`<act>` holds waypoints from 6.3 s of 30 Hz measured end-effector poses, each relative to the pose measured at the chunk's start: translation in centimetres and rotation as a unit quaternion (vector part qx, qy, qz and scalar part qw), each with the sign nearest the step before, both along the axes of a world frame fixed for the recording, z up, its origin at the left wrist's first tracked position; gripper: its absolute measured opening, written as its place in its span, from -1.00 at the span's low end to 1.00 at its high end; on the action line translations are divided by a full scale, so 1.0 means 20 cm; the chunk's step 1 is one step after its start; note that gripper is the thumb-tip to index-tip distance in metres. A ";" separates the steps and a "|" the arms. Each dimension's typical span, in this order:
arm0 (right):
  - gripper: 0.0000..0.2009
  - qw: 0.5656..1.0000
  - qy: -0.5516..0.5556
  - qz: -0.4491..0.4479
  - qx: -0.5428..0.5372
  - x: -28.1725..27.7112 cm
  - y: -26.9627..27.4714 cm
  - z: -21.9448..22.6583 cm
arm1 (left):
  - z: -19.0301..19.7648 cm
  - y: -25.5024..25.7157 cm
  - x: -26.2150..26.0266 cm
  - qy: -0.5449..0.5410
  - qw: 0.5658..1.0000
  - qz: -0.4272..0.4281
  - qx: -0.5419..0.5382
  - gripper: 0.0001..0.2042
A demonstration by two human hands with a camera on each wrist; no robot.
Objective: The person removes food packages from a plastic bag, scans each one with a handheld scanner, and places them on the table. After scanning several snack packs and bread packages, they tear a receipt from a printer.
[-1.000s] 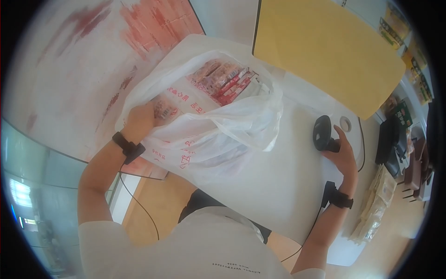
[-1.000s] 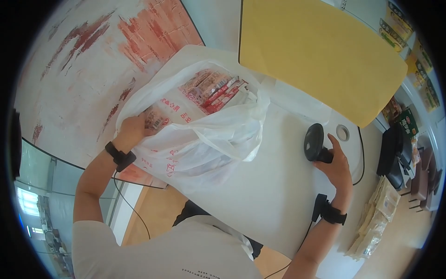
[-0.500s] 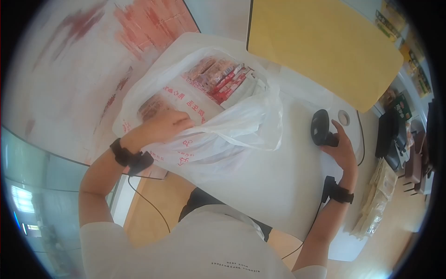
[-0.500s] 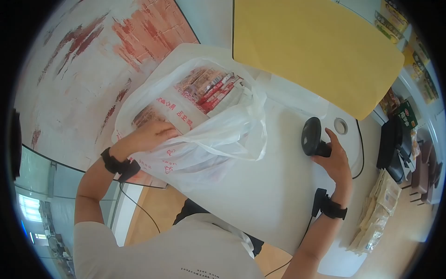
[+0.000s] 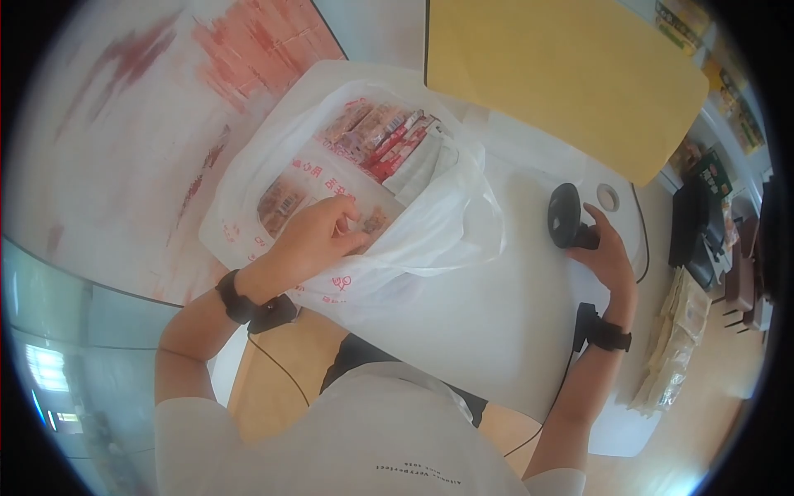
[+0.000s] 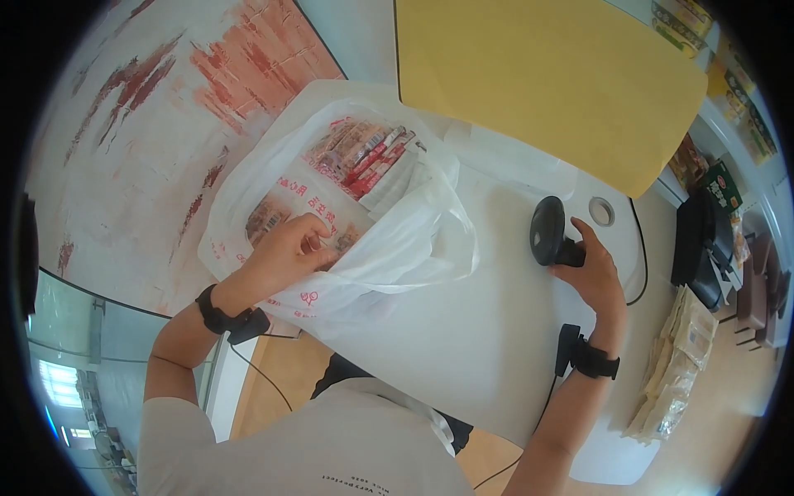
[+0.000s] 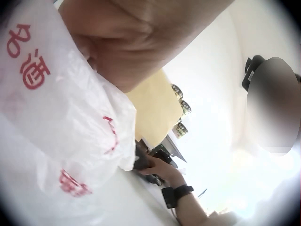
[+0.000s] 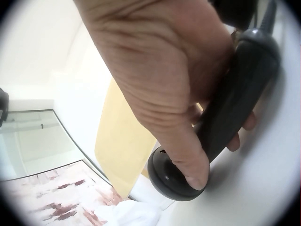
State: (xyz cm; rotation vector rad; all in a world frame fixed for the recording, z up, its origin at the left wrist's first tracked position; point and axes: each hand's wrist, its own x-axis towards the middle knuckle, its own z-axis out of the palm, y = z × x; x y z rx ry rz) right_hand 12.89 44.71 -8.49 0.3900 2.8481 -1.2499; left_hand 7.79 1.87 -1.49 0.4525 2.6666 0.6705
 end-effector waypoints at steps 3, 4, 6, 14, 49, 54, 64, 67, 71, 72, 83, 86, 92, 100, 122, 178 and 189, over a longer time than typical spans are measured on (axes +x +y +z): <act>-0.21 1.000 -0.006 0.011 -0.003 0.00 -0.01 0.03 | -0.07 0.00 -0.02 0.035 0.996 0.009 -0.081 -0.54; -0.21 1.000 -0.005 0.007 -0.002 0.00 -0.01 0.03 | -0.07 0.01 -0.03 -0.005 0.993 0.005 -0.117 -0.45; -0.24 1.000 -0.003 0.012 -0.013 0.01 -0.02 0.05 | -0.03 0.04 -0.02 -0.014 0.991 0.008 -0.135 -0.45; -0.35 0.998 0.029 -0.019 -0.051 0.01 0.00 0.04 | -0.09 -0.01 -0.02 -0.031 0.998 -0.008 -0.046 -0.57; -0.64 0.971 0.238 -0.014 0.000 0.14 -0.17 0.36 | 0.04 0.88 -0.33 -0.184 0.935 -0.058 0.298 -0.50; -0.65 0.970 0.241 -0.012 0.021 0.14 -0.18 0.36 | 0.03 0.87 -0.33 -0.186 0.933 -0.055 0.304 -0.52; -0.41 0.980 0.195 0.014 -0.036 0.13 -0.17 0.35 | 0.08 0.61 -0.34 -0.172 0.935 -0.026 0.308 -0.61; -0.15 0.989 0.129 0.047 -0.048 0.10 -0.14 0.30 | 0.11 0.32 -0.35 -0.122 0.938 0.031 0.324 -0.63; -0.14 0.995 0.091 0.028 0.000 0.05 -0.09 0.18 | 0.06 -0.17 -0.39 -0.137 0.948 0.111 0.264 -0.62; -0.13 0.997 0.073 0.018 0.002 0.03 -0.08 0.15 | 0.01 -0.31 -0.41 -0.172 0.948 0.124 0.237 -0.58; -0.10 1.000 -0.011 0.010 -0.026 0.01 -0.01 0.04 | 0.01 -0.53 -0.24 -0.184 0.963 0.117 -0.157 -0.56; -0.08 0.999 -0.025 0.021 -0.027 0.01 0.00 0.04 | -0.04 -0.55 -0.20 -0.015 0.949 0.065 -0.308 -0.53; -0.04 0.998 -0.040 0.041 0.003 0.02 0.00 0.05 | -0.03 -0.49 -0.18 0.156 0.961 -0.063 -0.218 -0.67; -0.05 0.999 -0.036 0.029 -0.002 0.02 -0.02 0.04 | -0.03 -0.27 -0.18 0.051 0.989 -0.104 -0.095 -0.85; -0.13 0.999 -0.046 0.013 0.000 0.02 -0.01 0.04 | -0.24 -0.04 -0.15 -0.048 0.996 0.009 -0.071 -0.45; -0.59 0.975 0.212 0.023 -0.061 0.15 -0.12 0.36 | 0.01 0.91 -0.29 -0.250 0.874 -0.016 0.416 -0.46; -0.61 0.974 0.223 0.027 -0.014 0.15 -0.13 0.36 | 0.00 0.87 -0.30 -0.246 0.883 -0.031 0.400 -0.48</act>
